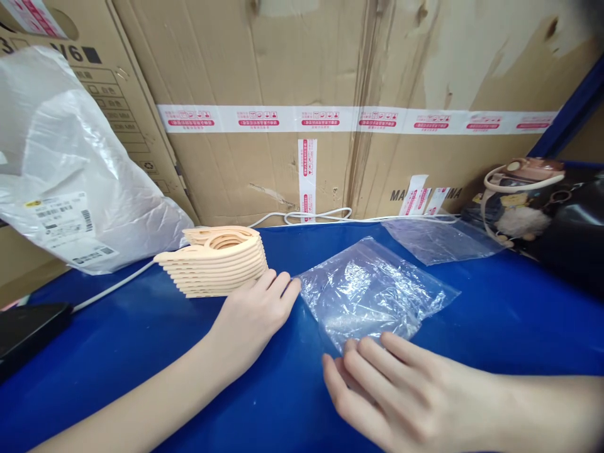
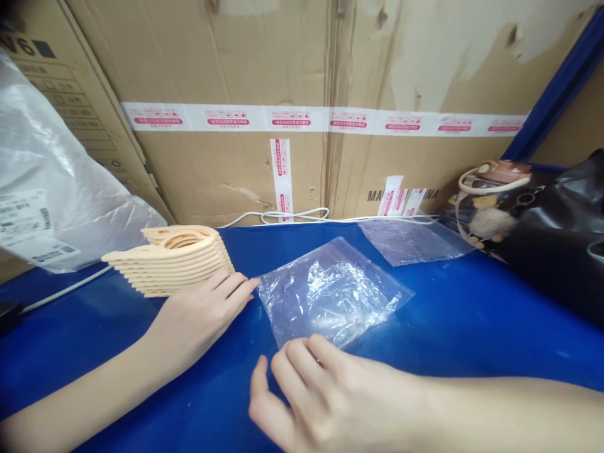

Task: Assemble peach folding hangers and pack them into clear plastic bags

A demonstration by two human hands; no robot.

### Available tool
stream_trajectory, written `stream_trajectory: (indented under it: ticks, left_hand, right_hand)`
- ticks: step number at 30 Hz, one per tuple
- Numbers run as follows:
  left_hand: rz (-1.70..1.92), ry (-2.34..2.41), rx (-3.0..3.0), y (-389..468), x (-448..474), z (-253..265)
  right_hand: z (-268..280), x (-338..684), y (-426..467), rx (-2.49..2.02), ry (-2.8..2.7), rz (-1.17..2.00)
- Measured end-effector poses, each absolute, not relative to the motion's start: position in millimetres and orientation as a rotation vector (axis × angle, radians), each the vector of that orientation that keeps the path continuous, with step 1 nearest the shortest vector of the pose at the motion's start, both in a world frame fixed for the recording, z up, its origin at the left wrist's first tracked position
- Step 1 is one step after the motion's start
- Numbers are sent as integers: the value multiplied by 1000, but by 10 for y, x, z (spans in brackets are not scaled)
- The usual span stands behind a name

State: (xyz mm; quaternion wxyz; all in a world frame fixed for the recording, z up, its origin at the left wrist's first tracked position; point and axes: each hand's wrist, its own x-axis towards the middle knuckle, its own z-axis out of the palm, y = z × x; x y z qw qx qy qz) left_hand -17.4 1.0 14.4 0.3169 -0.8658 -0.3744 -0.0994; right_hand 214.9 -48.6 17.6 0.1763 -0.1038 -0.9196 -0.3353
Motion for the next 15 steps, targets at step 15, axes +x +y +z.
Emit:
stream_trajectory:
  ticks: [15]
  left_hand:
    - [-117,-951,-2151,58,-169,162]
  right_hand:
    - [192,2168,-480,-250,-2552,-461]
